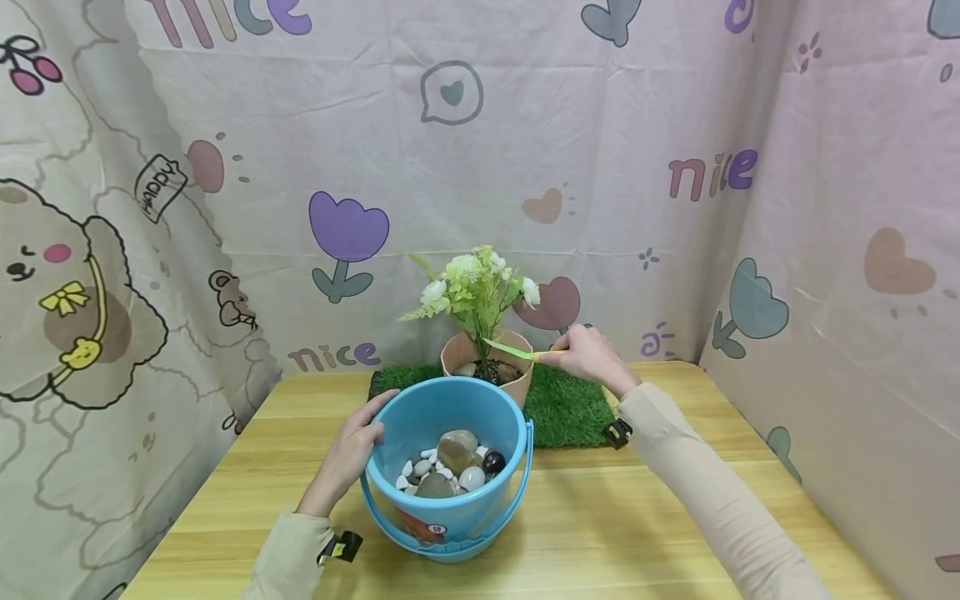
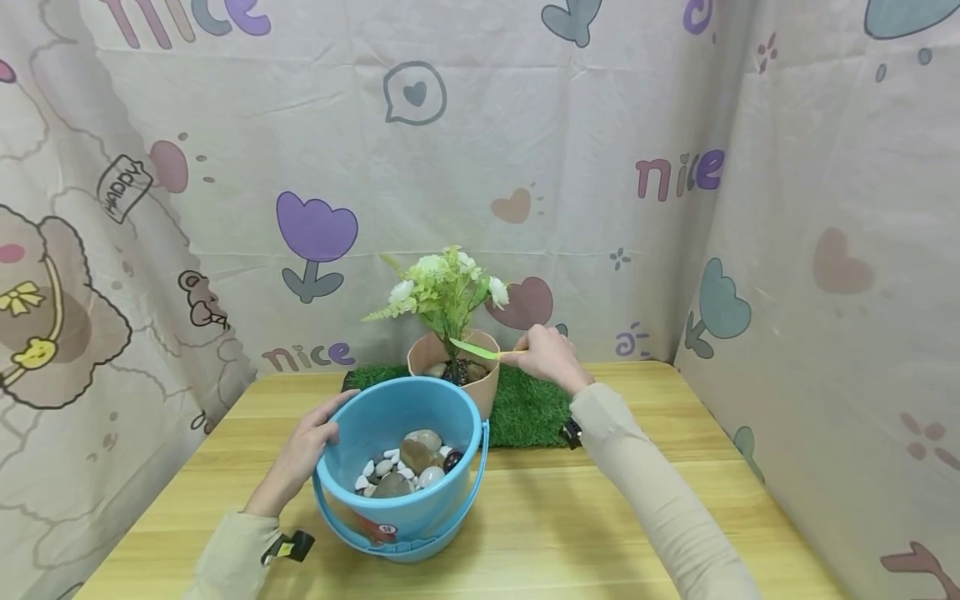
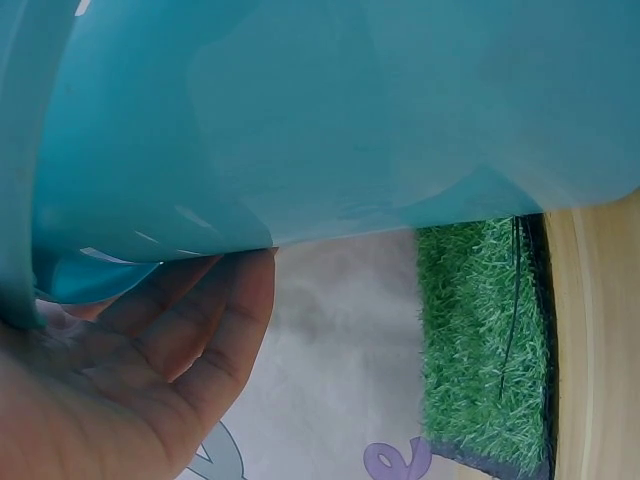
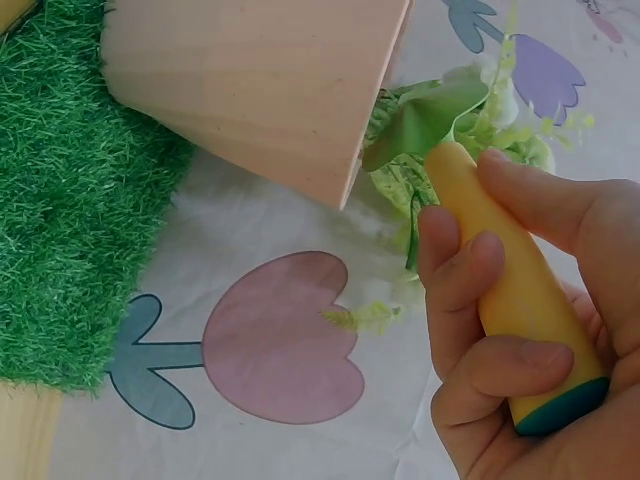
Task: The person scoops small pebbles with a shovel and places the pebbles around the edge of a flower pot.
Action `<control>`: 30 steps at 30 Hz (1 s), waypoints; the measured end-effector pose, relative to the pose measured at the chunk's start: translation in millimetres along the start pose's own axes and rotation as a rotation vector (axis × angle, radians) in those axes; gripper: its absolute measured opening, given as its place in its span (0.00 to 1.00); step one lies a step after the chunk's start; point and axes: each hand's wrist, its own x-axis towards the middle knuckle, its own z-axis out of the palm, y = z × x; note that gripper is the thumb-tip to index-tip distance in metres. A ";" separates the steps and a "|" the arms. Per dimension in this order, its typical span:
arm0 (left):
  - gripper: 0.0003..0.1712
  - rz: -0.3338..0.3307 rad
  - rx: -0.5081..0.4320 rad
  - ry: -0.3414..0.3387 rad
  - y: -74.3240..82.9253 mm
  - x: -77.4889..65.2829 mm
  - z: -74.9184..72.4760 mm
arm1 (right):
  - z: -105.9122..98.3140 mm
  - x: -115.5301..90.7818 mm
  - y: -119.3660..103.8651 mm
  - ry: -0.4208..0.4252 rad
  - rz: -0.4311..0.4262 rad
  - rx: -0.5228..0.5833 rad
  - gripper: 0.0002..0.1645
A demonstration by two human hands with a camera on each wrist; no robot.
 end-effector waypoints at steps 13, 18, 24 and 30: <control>0.35 0.016 0.003 -0.002 1.3 -0.6 -1.1 | 3.9 0.5 2.5 -0.013 0.012 -0.010 0.26; 0.35 0.005 0.002 -0.002 1.6 -1.3 -0.8 | 6.0 0.4 3.2 -0.014 0.006 -0.029 0.22; 0.35 0.002 0.002 0.004 1.0 -0.3 -0.3 | 8.7 -4.2 2.2 -0.007 0.003 -0.036 0.23; 0.34 0.003 -0.003 -0.001 3.5 -0.7 -1.6 | 11.1 -8.5 -1.3 -0.011 -0.011 -0.038 0.18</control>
